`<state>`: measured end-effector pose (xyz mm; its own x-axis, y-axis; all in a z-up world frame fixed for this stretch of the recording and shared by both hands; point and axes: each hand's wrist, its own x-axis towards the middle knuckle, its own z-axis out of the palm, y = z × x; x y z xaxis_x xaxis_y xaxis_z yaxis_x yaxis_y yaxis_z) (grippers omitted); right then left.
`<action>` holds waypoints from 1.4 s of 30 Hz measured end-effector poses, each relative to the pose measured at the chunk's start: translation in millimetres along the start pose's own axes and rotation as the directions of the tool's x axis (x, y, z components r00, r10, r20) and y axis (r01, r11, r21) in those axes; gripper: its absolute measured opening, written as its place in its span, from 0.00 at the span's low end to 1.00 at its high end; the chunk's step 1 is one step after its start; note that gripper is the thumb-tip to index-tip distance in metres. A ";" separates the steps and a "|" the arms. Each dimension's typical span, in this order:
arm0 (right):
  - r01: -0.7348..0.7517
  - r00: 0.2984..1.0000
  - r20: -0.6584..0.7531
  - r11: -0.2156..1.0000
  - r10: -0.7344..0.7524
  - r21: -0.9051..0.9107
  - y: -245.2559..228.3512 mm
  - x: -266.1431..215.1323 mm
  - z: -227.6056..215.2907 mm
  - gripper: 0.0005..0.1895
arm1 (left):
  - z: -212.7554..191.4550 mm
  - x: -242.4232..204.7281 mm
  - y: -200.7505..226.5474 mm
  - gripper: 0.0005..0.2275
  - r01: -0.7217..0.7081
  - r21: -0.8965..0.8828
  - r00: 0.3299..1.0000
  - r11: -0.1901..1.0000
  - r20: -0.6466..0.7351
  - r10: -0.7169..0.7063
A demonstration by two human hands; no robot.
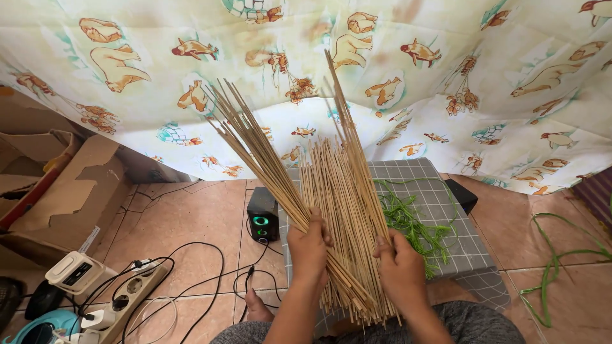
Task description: Organizing and tying thin wooden sticks into bundles using green plastic ties.
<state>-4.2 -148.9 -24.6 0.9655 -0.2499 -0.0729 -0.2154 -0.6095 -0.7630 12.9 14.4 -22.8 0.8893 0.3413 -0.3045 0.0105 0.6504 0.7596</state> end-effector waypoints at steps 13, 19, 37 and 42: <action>0.108 0.987 0.154 0.903 -0.047 -0.416 28.7 0.6 -0.8 0.35 | 12.7 -30.5 43.9 0.10 -0.326 0.198 0.943 0.924 0.140 0.303; 0.426 0.885 0.009 0.801 -0.465 -0.420 35.8 -17.2 -0.3 0.22 | 11.4 -37.5 50.0 0.10 -0.315 0.200 0.946 0.928 0.149 0.289; 0.285 0.871 0.361 0.942 -0.332 0.179 -12.0 -57.3 29.1 0.30 | 12.1 -43.1 49.8 0.08 -0.070 0.069 0.947 0.995 0.319 0.044; 0.203 0.728 0.426 0.763 -0.537 0.614 4.1 -55.8 11.0 0.49 | 20.4 -53.9 51.3 0.15 -0.296 0.192 0.920 0.936 0.322 0.225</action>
<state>-57.3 -129.2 -30.7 0.8811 0.4656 0.0826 0.1212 -0.0534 -0.9912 -25.1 15.5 44.3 0.9673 0.2420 0.0759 -0.1659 0.3775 0.9110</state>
